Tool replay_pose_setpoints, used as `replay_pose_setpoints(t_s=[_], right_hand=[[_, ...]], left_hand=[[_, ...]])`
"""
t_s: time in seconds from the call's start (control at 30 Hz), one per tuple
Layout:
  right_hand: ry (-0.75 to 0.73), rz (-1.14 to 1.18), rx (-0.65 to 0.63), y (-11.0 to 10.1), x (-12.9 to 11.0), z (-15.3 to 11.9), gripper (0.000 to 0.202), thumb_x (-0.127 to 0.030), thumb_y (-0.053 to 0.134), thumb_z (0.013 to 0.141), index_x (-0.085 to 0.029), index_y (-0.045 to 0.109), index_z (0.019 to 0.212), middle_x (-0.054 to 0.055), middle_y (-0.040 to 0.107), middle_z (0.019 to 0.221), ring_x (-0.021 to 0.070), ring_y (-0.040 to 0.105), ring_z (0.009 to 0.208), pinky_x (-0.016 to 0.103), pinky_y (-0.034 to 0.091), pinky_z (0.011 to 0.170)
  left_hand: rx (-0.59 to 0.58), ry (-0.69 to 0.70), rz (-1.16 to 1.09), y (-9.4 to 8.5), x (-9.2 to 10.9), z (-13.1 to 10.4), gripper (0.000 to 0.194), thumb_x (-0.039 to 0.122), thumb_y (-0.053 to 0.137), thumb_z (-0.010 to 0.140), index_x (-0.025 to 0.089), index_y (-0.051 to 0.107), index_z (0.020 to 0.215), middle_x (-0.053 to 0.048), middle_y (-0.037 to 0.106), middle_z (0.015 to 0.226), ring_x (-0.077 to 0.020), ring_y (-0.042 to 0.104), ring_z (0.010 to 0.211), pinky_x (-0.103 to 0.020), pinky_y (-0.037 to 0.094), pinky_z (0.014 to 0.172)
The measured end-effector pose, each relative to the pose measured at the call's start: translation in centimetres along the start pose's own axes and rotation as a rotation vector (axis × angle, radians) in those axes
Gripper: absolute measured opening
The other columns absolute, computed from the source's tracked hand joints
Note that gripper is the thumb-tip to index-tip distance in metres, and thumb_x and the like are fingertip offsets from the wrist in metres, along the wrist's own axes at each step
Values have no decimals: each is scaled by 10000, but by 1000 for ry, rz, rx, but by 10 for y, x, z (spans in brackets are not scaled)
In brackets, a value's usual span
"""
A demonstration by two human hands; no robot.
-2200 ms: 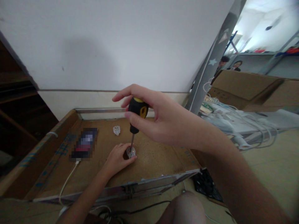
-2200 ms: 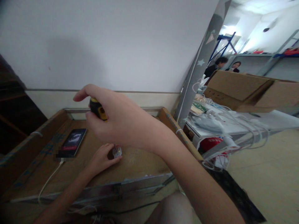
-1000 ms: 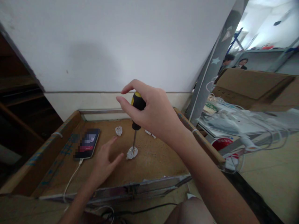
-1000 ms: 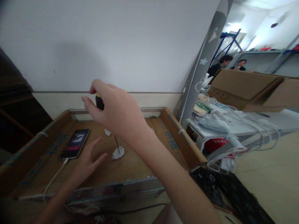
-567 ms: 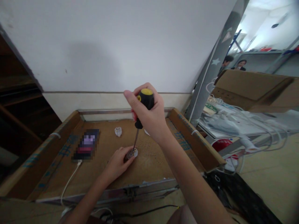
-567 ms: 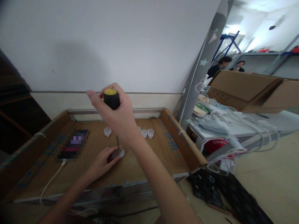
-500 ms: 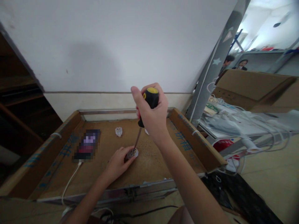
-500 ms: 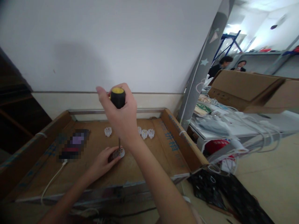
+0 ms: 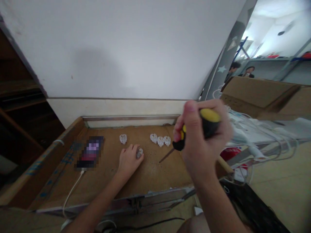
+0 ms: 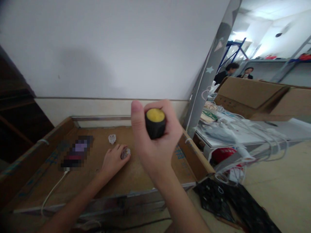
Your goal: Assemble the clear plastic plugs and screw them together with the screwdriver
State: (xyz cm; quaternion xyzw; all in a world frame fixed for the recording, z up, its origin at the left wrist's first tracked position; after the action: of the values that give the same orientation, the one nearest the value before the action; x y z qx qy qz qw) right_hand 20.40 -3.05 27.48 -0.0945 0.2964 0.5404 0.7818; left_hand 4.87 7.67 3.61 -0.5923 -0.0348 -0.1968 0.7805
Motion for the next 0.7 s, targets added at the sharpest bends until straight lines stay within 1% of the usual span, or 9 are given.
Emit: replay_pose_setpoints(t_s=[0.1, 0.2, 0.27, 0.33, 0.37, 0.47, 0.53, 0.6, 0.7], right_hand=[[111, 3, -19, 8, 37, -9, 238, -321, 593, 816, -200, 454, 665, -57, 412, 556, 70, 416, 480, 208, 351, 440], [136, 23, -10, 10, 52, -12, 237, -322, 590, 814, -196, 453, 667, -58, 408, 571, 61, 409, 484, 196, 352, 444], [151, 38, -15, 10, 54, -11, 244, -326, 589, 814, -196, 447, 665, -62, 395, 566, 58, 398, 481, 192, 349, 444], [164, 53, -15, 9, 54, -10, 240, -326, 590, 814, -197, 448, 670, -65, 389, 561, 57, 394, 480, 191, 349, 448], [165, 60, -13, 9, 53, -10, 235, -323, 590, 814, -197, 451, 673, -65, 391, 562, 57, 395, 481, 192, 350, 450], [153, 74, -12, 9, 49, -12, 219, -313, 595, 812, -199, 461, 681, -65, 409, 563, 59, 407, 482, 196, 361, 459], [141, 65, -2, 9, 47, -14, 216, -317, 600, 809, -202, 466, 684, -67, 411, 555, 61, 409, 478, 198, 367, 463], [130, 44, 39, 6, 47, -15, 220, -326, 604, 805, -204, 466, 685, -69, 412, 554, 61, 409, 471, 197, 368, 458], [127, 10, 115, -4, 52, -12, 232, -349, 598, 803, -206, 456, 688, -67, 425, 566, 60, 412, 460, 193, 366, 440]], left_hand=[[81, -13, 106, -6, -6, 25, 393, 383, 510, 835, 148, 563, 1146, -127, 621, 1110, -297, 537, 1068, -447, 381, 908], [239, -11, 126, -36, -22, 28, 562, 471, 505, 833, 151, 454, 1292, -155, 448, 1368, -311, 412, 1230, -448, 338, 985], [359, -89, 113, -65, -51, 14, 562, 477, 450, 861, 170, 409, 1330, -133, 387, 1419, -295, 361, 1277, -440, 316, 1020], [437, -251, 108, -88, -99, -10, 524, 462, 391, 882, 177, 420, 1321, -123, 408, 1403, -309, 380, 1260, -469, 321, 1018], [423, -318, 114, -93, -124, -22, 531, 460, 382, 877, 169, 424, 1319, -133, 423, 1388, -328, 393, 1249, -489, 339, 999], [306, -445, 142, -86, -193, -45, 625, 513, 398, 829, 114, 441, 1308, -185, 415, 1386, -401, 399, 1235, -541, 363, 966], [192, -475, 13, -67, -228, -50, 661, 527, 411, 802, 93, 440, 1299, -192, 507, 1302, -372, 473, 1188, -502, 403, 953], [134, -518, -151, -50, -250, -51, 671, 526, 423, 777, 100, 430, 1295, -169, 569, 1237, -324, 537, 1139, -447, 439, 939], [116, -550, -220, -38, -262, -48, 698, 541, 442, 748, 112, 425, 1299, -162, 583, 1224, -312, 553, 1130, -425, 440, 945]])
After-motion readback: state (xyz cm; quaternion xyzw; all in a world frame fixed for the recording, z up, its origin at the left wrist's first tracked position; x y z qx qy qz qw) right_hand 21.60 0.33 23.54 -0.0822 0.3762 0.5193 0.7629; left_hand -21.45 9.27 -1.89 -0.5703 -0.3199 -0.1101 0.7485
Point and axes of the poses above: each hand's wrist, its own z-axis towards the middle knuckle, its own y-axis out of the palm, x = y × z, the point moved 9 cm from there along z, towards the middle knuckle
